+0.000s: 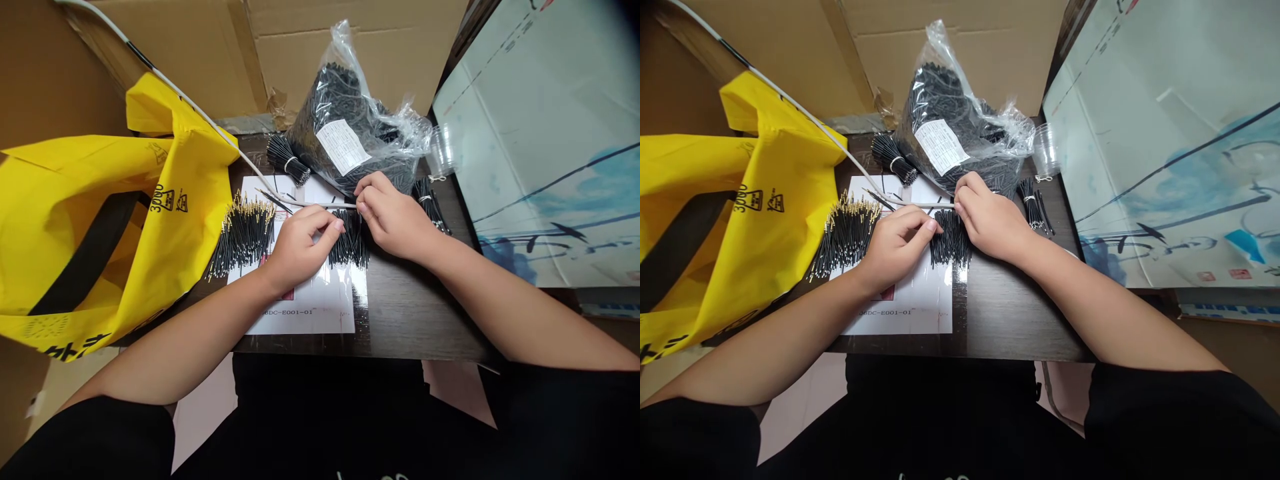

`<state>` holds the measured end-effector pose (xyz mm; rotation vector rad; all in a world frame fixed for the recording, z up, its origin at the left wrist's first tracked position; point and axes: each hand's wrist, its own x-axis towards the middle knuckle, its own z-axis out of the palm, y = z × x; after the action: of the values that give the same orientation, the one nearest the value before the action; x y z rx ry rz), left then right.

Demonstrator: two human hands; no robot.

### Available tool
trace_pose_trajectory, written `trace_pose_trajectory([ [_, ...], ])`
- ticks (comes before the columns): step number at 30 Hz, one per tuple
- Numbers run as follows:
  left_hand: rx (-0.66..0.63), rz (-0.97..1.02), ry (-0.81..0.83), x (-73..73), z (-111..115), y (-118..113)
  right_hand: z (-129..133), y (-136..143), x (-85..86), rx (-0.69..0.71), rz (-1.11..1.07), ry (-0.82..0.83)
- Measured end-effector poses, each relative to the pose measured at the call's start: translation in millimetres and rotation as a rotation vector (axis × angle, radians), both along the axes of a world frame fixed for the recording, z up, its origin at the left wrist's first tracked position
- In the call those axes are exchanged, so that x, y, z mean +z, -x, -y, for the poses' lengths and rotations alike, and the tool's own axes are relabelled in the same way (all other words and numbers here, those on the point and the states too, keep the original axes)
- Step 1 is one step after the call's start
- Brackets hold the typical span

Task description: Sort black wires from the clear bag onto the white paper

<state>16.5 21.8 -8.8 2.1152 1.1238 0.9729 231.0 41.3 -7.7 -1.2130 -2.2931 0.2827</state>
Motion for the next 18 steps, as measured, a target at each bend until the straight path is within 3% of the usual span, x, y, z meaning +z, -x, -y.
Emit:
trace_pose_trajectory([
  [5,-0.004,-0.001,-0.005,-0.5,0,0,1,3,-3.7,-0.116,-0.037,-0.103],
  [10,-0.056,-0.054,-0.095,1.8,5,-2,2,4,-6.1,-0.098,-0.079,-0.120],
  [15,-0.311,-0.169,-0.263,2.8,15,-4,1,11,-0.2,-0.065,-0.107,-0.149],
  [18,-0.428,-0.195,-0.337,2.6,19,-3,-5,27,9.7,0.053,0.026,-0.122],
])
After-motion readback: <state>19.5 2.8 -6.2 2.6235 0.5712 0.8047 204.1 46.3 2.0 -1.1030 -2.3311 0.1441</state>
